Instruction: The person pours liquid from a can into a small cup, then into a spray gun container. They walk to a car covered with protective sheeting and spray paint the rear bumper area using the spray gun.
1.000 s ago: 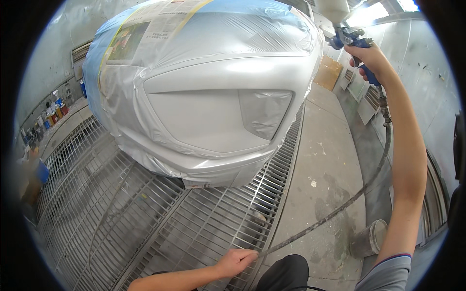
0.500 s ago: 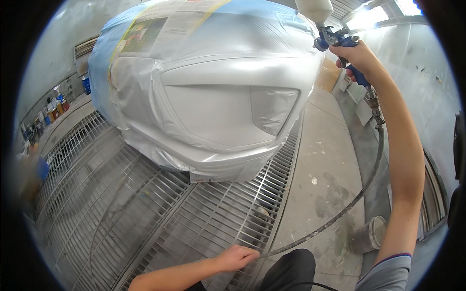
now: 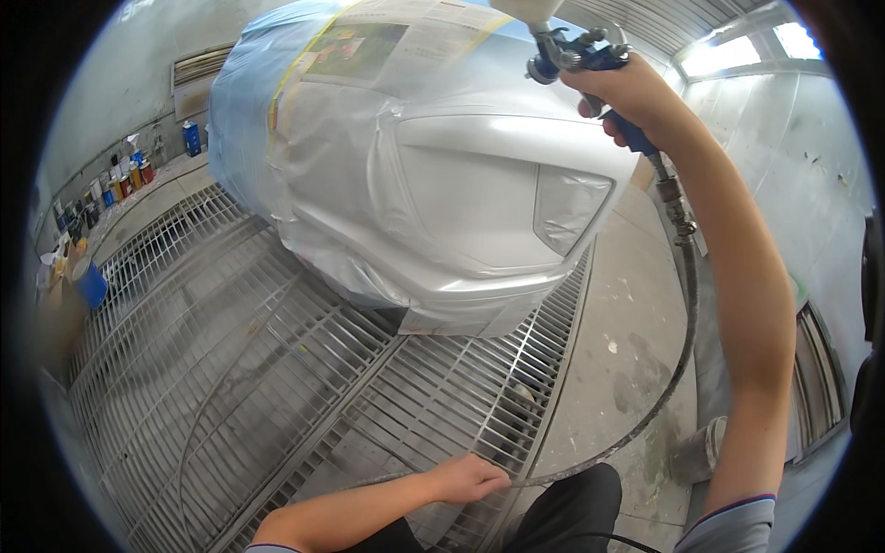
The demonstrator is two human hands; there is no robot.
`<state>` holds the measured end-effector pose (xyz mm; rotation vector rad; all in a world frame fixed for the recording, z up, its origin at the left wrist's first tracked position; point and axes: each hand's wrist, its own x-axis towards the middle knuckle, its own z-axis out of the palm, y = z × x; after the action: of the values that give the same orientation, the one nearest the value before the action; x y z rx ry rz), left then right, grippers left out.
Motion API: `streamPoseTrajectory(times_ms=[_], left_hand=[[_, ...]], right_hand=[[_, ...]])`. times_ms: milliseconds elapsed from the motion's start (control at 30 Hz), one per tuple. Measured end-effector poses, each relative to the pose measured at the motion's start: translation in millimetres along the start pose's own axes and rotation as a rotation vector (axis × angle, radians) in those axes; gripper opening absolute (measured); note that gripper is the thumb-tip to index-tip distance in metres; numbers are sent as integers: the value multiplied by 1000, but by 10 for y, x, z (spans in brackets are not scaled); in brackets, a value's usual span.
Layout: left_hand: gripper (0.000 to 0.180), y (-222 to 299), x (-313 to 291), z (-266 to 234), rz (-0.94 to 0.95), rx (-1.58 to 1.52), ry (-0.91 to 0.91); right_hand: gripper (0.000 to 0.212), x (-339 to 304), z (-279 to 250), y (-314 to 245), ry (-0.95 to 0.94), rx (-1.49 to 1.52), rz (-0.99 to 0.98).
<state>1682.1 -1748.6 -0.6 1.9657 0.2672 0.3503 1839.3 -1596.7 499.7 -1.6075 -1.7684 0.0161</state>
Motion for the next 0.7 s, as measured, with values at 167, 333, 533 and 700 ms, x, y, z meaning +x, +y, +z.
streamPoseTrajectory(times_ms=[167,333,533,700], left_hand=[[30,87,-162,-102,-70,33,-18],[30,126,-236,-159,-142,72,-45],[28,152,-226,-169,-125,114,-44],[29,218,-84,-130,-93,123,-53]], right_hand=[[33,-34,504,-372,-86,58,-44],[30,-181,846,-583,-259,261,-91],[32,-268,773,-264,-236,287,18],[35,-249,203,267,-104,296,130]])
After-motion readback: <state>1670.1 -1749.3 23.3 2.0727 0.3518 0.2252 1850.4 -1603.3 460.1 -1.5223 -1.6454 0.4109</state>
